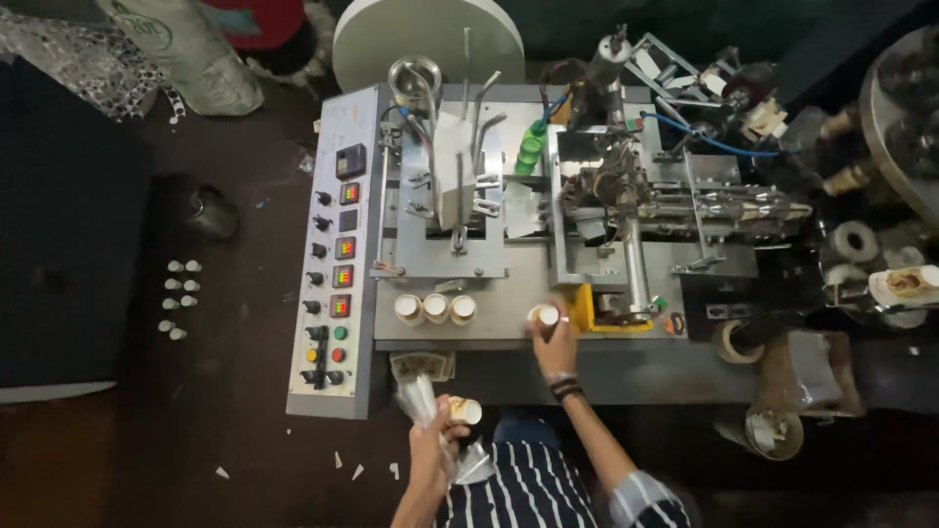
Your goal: The operator organizes stacks of manufactured paper cups and packages them into plastic bags.
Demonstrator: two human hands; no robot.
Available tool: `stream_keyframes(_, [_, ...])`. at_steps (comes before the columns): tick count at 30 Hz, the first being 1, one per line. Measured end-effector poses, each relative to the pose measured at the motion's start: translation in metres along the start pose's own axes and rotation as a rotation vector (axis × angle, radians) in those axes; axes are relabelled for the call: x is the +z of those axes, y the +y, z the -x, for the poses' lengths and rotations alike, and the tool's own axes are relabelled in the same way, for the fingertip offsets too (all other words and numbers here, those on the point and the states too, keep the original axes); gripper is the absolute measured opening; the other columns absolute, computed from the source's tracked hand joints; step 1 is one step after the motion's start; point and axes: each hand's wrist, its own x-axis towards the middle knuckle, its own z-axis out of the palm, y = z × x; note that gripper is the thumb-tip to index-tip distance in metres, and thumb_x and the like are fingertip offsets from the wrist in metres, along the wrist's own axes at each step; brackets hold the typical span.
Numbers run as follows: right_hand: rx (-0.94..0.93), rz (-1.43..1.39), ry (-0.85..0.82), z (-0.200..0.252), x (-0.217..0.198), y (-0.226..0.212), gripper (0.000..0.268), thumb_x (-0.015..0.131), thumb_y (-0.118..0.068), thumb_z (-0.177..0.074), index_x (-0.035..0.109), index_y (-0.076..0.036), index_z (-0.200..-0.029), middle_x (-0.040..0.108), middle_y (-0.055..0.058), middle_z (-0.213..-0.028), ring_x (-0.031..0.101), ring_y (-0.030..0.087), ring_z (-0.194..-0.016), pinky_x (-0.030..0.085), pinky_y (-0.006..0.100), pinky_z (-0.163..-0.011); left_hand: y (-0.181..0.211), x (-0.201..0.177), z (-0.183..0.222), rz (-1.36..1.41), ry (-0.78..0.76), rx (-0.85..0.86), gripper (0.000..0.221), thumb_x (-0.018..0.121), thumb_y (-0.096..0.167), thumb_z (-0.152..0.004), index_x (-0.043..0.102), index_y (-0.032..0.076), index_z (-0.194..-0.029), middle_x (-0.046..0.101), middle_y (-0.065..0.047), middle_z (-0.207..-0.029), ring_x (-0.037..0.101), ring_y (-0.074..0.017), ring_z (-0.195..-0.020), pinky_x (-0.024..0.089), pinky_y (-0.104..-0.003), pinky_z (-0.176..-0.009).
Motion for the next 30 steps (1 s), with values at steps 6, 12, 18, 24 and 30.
stream_keyframes(6, [-0.298,-0.173,0.116,0.022,-0.040,-0.014,0.096,0.081,-0.027,-0.081,0.027,0.006,-0.153,0.050,0.029,-0.140,0.051,0.043,-0.131,0.042,0.047,-0.106,-0.005,0.037,0.015,0.098,-0.016,-0.069,0.032,0.069,0.022,-0.093,0.064,-0.001,-0.114,0.074,-0.012,-0.090,0.071,-0.0156,-0.070,0.038,-0.022,-0.042])
stream_keyframes(12, [-0.040,-0.544,-0.496,0.066,-0.158,-0.067,0.060,0.072,-0.018,-0.091,0.047,-0.006,-0.145,0.068,0.013,-0.129,0.067,0.023,-0.117,0.056,0.037,-0.098,-0.033,0.098,0.009,0.011,-0.213,-0.074,0.026,0.072,0.020,-0.093,0.063,0.002,-0.110,0.073,-0.012,-0.095,0.071,-0.0137,-0.079,0.036,-0.019,-0.042])
stream_keyframes(18, [-0.291,-0.273,-0.207,0.001,-0.236,-0.035,0.030,0.069,-0.017,-0.094,0.067,-0.005,-0.122,0.075,0.013,-0.115,0.072,0.023,-0.107,0.056,0.036,-0.090,-0.018,0.204,0.043,-0.219,-0.354,-0.051,0.039,0.072,0.021,-0.089,0.065,0.001,-0.122,0.077,-0.011,-0.110,0.075,-0.0135,-0.084,0.040,-0.018,-0.046])
stream_keyframes(24, [-0.203,0.110,0.280,-0.121,-0.287,0.052,0.033,0.070,-0.016,-0.094,0.066,-0.009,-0.126,0.070,0.018,-0.120,0.067,0.037,-0.109,0.052,0.044,-0.092,-0.015,0.198,0.045,-0.213,-0.253,0.040,0.049,0.064,0.035,-0.091,0.061,0.003,-0.128,0.074,-0.010,-0.104,0.069,-0.0118,-0.072,0.033,-0.018,-0.040])
stream_keyframes(30, [-0.276,0.190,0.297,-0.172,-0.272,0.089,0.033,0.073,-0.020,-0.094,0.066,-0.008,-0.125,0.069,0.020,-0.119,0.065,0.041,-0.108,0.051,0.047,-0.090,-0.036,0.160,0.033,-0.174,-0.145,0.102,0.049,0.062,0.037,-0.095,0.062,0.002,-0.129,0.072,-0.009,-0.098,0.066,-0.0117,-0.070,0.034,-0.018,-0.041])
